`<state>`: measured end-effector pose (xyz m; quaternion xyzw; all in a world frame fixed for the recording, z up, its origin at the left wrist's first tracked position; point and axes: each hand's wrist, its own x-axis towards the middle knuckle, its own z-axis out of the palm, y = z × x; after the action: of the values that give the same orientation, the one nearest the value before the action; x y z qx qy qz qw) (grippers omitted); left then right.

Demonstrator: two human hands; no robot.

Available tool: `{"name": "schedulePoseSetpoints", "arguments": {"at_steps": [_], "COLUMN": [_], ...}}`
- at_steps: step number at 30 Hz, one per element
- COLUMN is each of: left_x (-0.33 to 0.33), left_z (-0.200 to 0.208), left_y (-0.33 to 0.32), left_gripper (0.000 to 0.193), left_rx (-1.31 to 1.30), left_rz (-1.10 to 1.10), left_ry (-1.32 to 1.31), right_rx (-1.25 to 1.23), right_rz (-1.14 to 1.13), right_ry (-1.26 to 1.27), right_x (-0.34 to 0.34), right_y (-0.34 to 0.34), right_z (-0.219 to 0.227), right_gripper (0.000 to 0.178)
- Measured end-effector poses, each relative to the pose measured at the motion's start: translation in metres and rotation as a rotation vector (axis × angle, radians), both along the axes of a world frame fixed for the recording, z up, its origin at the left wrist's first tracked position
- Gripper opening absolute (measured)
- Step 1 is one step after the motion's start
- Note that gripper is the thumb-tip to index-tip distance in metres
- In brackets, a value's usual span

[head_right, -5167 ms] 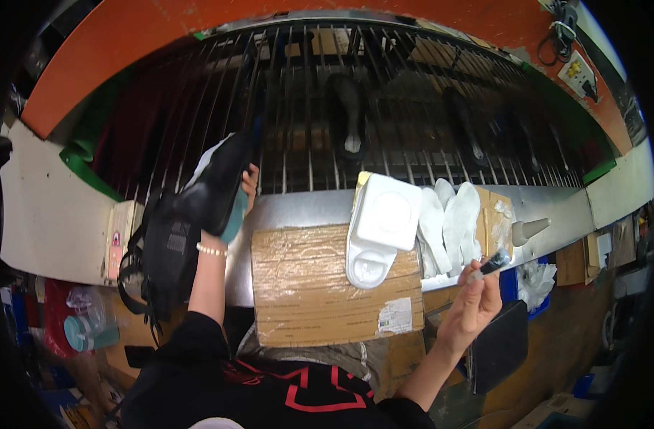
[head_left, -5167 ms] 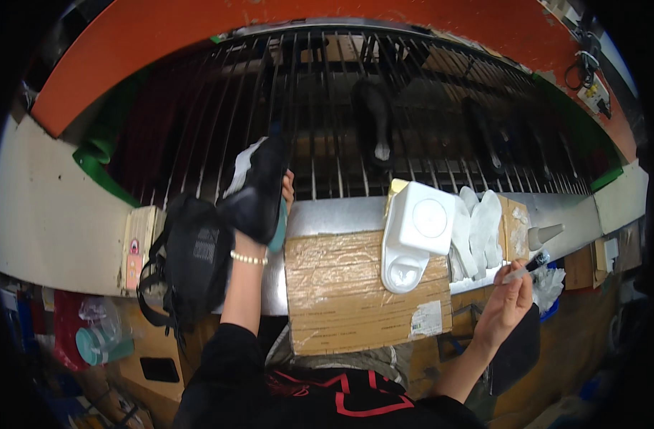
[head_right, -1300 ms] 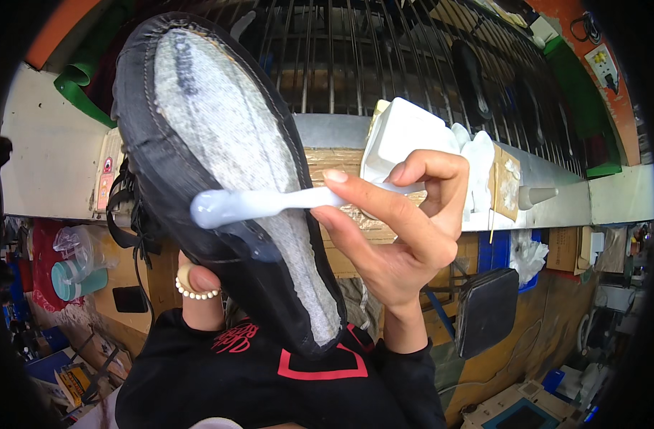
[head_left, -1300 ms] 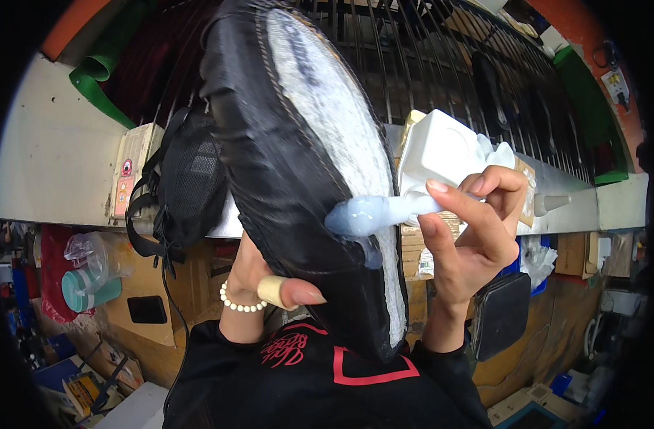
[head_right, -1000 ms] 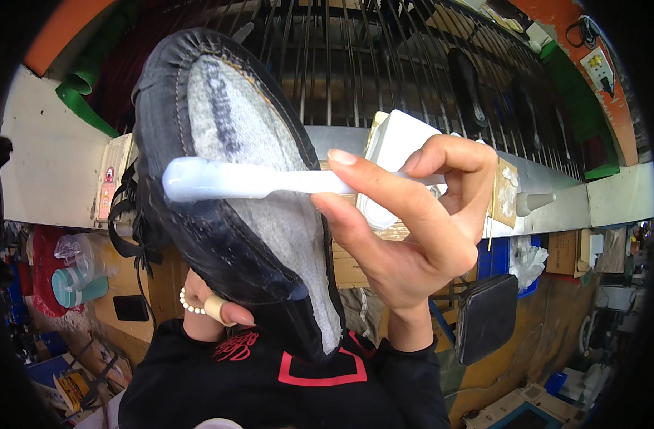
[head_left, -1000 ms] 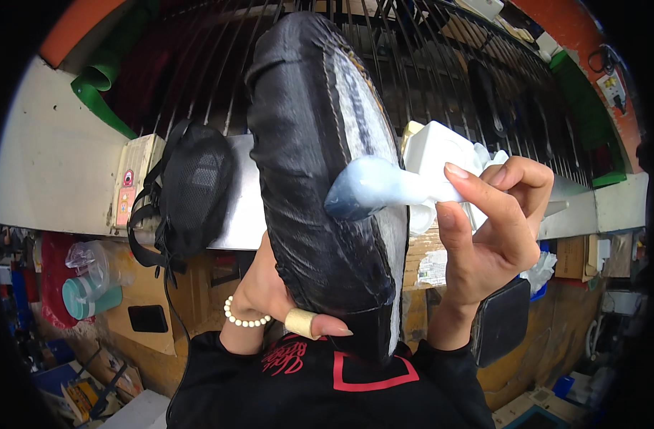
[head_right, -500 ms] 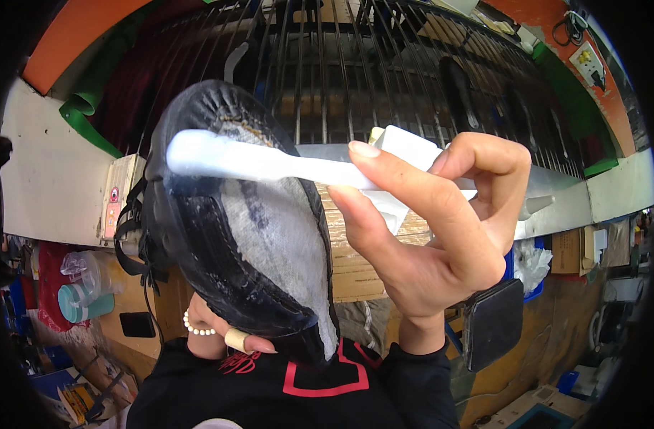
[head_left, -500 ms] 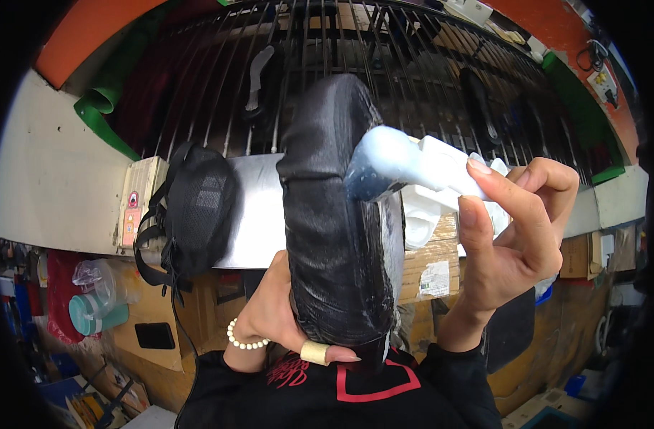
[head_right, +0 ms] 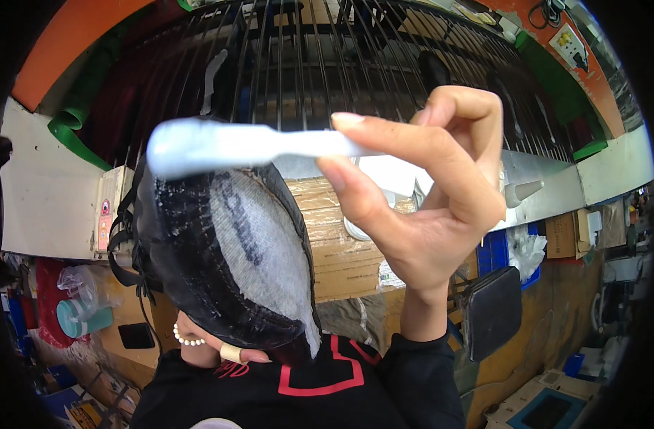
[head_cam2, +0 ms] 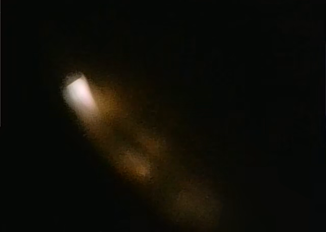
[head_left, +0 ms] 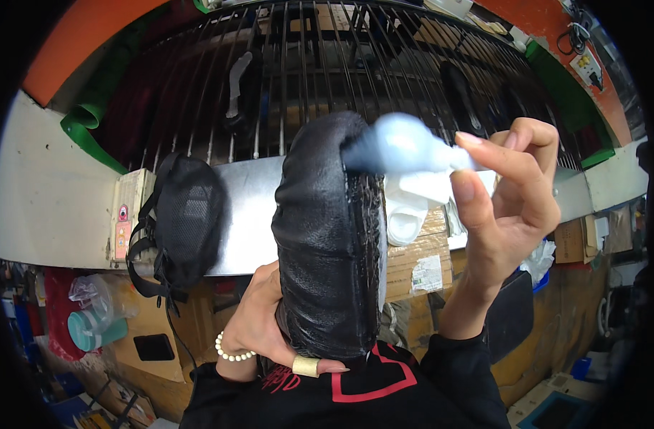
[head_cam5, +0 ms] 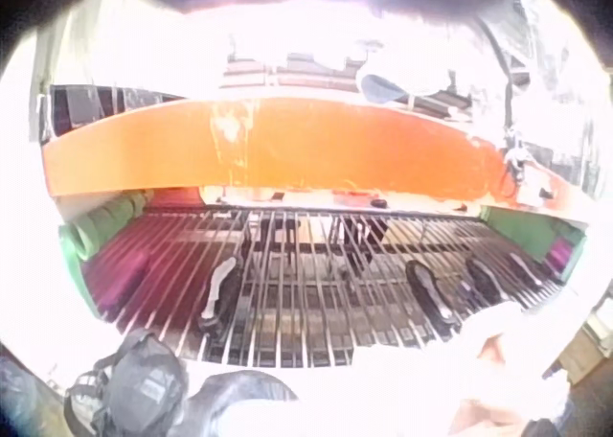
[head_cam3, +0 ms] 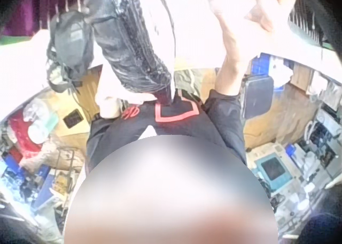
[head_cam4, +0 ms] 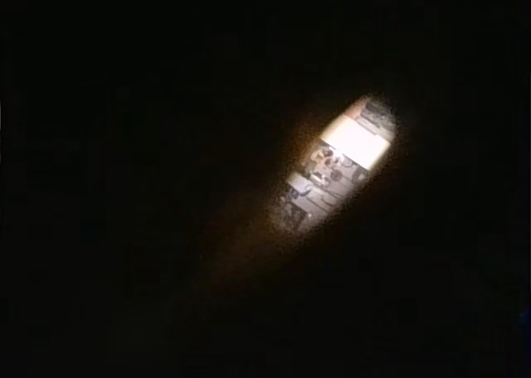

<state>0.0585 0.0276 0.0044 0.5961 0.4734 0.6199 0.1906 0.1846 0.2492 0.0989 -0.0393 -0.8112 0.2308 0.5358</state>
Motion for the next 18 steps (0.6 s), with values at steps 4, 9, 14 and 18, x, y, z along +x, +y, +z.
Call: {"name": "schedulePoseSetpoints", "arguments": {"at_steps": [4,9,14,18], "left_x": [-0.001,0.003,0.009,0.014], "left_z": [0.007,0.015,0.014,0.015], "left_y": [-0.001,0.003,0.005,0.001], "left_gripper": [0.09,0.091,0.093,0.094], "left_rx": [-0.016,-0.036,-0.047,-0.059], "left_rz": [-0.072,-0.145,-0.198,-0.23], "left_ry": [-0.09,-0.231,-0.384,-0.501], "right_rx": [-0.055,-0.055,0.013,0.1], "right_rz": [0.155,0.242,0.338,0.372], "right_ry": [-0.003,-0.049,-0.059,-0.076], "right_x": [0.0,0.004,0.005,0.006], "right_y": [0.006,0.011,0.02,0.029], "right_z": [-0.011,-0.018,-0.023,-0.021], "right_gripper": [0.033,0.039,0.04,0.04]}}
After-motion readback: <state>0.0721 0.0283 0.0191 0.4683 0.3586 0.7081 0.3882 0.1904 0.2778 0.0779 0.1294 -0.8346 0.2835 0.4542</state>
